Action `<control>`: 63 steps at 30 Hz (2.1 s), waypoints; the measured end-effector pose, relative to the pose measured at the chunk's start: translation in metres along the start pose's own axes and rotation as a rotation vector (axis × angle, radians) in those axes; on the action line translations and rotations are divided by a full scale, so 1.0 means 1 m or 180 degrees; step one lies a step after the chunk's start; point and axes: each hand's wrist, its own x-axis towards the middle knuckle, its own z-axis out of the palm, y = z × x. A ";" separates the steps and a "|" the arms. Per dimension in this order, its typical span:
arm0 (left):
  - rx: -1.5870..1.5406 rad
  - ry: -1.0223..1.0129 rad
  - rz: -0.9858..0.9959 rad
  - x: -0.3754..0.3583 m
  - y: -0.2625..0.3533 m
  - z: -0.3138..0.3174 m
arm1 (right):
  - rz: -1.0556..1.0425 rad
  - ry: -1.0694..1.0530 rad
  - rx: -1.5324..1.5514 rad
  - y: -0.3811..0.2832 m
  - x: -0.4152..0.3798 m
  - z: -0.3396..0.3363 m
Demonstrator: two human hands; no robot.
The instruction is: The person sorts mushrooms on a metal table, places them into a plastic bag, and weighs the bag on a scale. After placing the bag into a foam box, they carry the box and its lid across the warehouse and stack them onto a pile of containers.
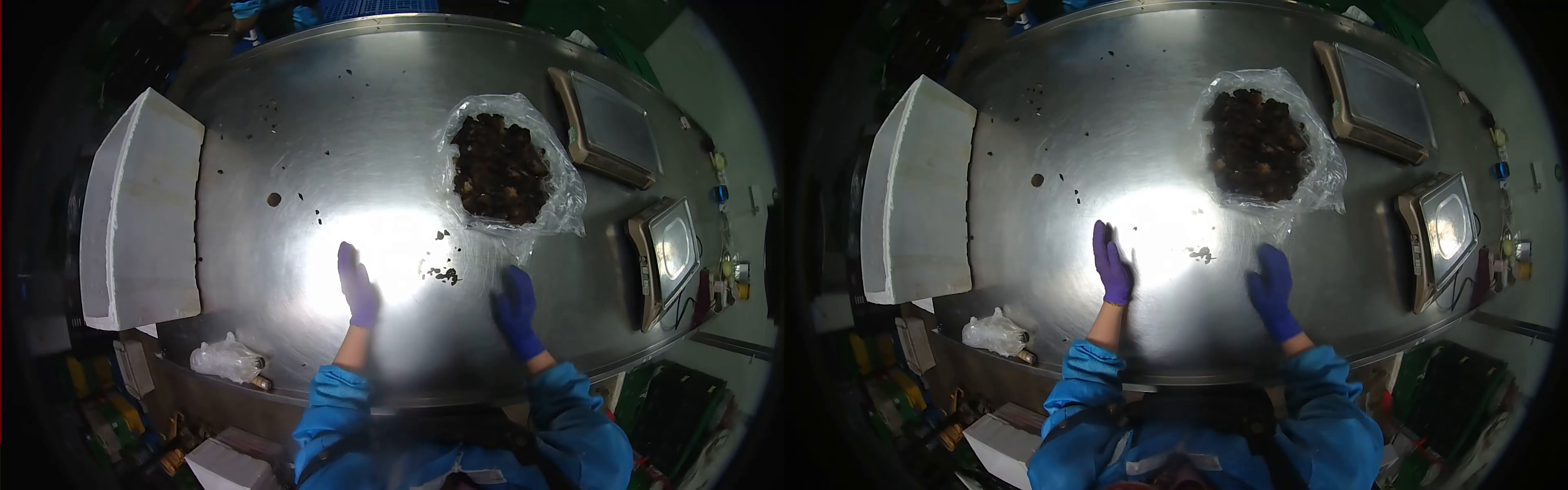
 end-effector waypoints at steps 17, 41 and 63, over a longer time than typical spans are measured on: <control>-0.1630 -0.0841 -0.1921 -0.019 0.027 0.109 | 0.0826 -0.1442 0.2214 -0.038 0.091 0.085; 0.0044 -0.0109 0.0236 -0.045 -0.001 0.034 | -0.1098 -0.1334 -0.0799 -0.013 0.067 0.093; 0.0708 -0.0080 0.0613 -0.046 0.004 0.041 | -0.0986 0.0927 -0.1323 -0.041 0.203 -0.029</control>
